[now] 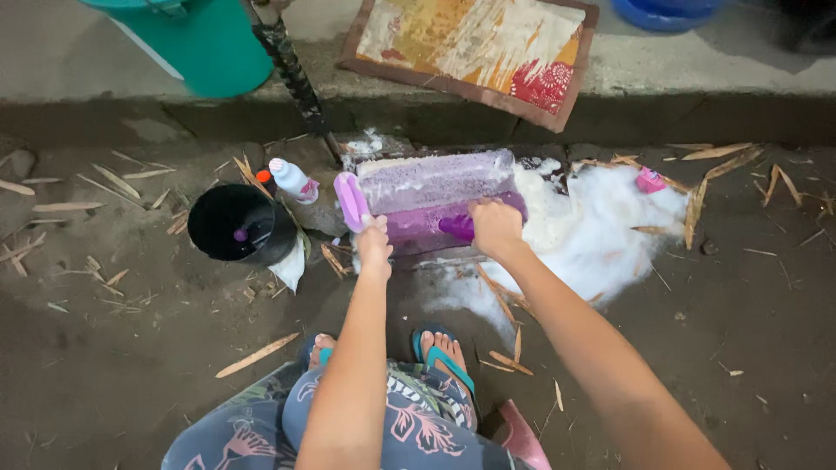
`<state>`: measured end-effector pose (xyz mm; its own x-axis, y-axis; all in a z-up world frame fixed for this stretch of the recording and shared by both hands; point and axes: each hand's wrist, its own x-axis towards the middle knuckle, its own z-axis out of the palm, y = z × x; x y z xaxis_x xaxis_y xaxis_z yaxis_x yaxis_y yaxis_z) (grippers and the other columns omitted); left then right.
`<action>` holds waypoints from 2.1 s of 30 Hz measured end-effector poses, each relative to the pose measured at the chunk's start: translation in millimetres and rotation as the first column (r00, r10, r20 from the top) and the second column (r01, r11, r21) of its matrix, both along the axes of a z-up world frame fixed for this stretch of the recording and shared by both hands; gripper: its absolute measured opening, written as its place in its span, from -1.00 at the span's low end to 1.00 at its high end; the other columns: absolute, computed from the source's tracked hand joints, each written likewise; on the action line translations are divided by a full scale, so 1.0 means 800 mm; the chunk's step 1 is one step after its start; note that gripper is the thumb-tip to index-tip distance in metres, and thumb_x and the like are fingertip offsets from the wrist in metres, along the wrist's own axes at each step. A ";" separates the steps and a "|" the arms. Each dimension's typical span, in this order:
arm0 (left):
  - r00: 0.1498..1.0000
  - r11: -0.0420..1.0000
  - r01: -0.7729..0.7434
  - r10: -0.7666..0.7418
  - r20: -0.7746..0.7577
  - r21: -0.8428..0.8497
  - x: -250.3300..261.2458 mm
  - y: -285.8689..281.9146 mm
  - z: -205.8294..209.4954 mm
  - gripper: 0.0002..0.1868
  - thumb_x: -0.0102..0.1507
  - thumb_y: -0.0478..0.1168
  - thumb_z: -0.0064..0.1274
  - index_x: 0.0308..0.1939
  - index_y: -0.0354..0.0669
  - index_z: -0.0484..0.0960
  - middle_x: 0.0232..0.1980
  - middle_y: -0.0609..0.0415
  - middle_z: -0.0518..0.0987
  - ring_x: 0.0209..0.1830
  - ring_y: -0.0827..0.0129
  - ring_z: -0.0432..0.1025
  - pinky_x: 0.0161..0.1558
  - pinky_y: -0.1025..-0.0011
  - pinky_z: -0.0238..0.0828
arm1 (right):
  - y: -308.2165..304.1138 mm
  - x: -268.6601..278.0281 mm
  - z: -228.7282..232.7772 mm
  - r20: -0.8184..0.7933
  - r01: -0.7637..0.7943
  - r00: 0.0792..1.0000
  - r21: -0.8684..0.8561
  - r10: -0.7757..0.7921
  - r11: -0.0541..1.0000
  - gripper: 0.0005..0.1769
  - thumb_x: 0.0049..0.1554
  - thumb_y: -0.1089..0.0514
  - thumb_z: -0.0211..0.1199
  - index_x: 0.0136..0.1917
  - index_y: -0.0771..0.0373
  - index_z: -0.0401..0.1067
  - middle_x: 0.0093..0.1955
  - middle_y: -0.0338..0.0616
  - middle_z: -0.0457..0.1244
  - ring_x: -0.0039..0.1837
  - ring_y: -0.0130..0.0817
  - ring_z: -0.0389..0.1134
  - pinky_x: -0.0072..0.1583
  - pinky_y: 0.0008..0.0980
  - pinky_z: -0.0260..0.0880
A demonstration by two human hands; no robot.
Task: Cleaning a small purple carpet with soap and a brush.
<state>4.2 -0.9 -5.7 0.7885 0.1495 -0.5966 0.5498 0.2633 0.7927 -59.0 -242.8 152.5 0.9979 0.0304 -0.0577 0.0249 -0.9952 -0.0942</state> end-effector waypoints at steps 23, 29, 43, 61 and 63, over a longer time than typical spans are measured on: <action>0.999 0.999 0.037 -0.037 -0.028 0.012 0.001 -0.003 0.011 -0.28 0.40 0.26 -0.43 0.30 -0.17 0.55 0.39 -0.09 0.48 0.33 0.12 0.35 0.26 0.08 0.26 | 0.010 -0.020 0.010 -0.136 -0.095 0.987 -0.036 0.090 0.995 -0.57 -0.16 0.17 0.45 0.02 0.12 0.53 0.04 -0.06 0.37 0.10 -0.08 0.44 0.08 -0.12 0.48; 0.998 0.998 0.067 -0.067 0.004 0.001 0.002 -0.004 0.003 -0.26 0.41 0.29 -0.45 0.32 -0.17 0.52 0.38 -0.09 0.48 0.32 0.15 0.35 0.28 0.05 0.24 | -0.025 -0.025 -0.031 -0.068 -0.028 0.998 -0.129 0.020 0.991 -0.79 0.04 0.20 0.30 0.00 0.13 0.55 0.05 -0.03 0.38 0.13 -0.10 0.45 0.07 -0.14 0.51; 0.995 0.995 0.103 -0.103 -0.015 -0.002 0.014 -0.048 0.008 -0.30 0.41 0.26 -0.34 0.29 -0.19 0.56 0.37 -0.08 0.51 0.29 0.25 0.37 0.26 0.02 0.28 | -0.067 -0.045 -0.027 -0.117 0.141 0.980 -0.155 -0.160 0.978 -0.77 0.00 0.12 0.35 -0.05 0.18 0.57 0.07 -0.01 0.39 0.14 -0.05 0.45 0.11 -0.11 0.49; 0.974 0.974 0.228 -0.228 0.002 0.017 0.031 -0.084 -0.018 -0.24 0.39 0.32 -0.43 0.29 -0.16 0.56 0.35 -0.12 0.51 0.25 0.15 0.39 0.22 0.02 0.31 | -0.142 -0.074 -0.047 -0.165 0.206 0.959 -0.152 -0.230 0.967 -0.74 -0.01 0.20 0.30 0.00 0.12 0.56 0.08 -0.06 0.38 0.15 -0.09 0.43 0.13 -0.14 0.48; 0.975 0.973 0.223 -0.223 -0.007 0.059 0.027 -0.082 -0.015 -0.24 0.39 0.32 -0.42 0.27 -0.17 0.57 0.35 -0.10 0.54 0.26 0.11 0.41 0.22 0.01 0.34 | -0.164 -0.081 -0.044 -0.132 0.278 0.944 -0.173 -0.302 0.945 -0.77 0.02 0.19 0.29 -0.01 0.12 0.57 0.09 -0.05 0.38 0.14 -0.08 0.43 0.12 -0.13 0.48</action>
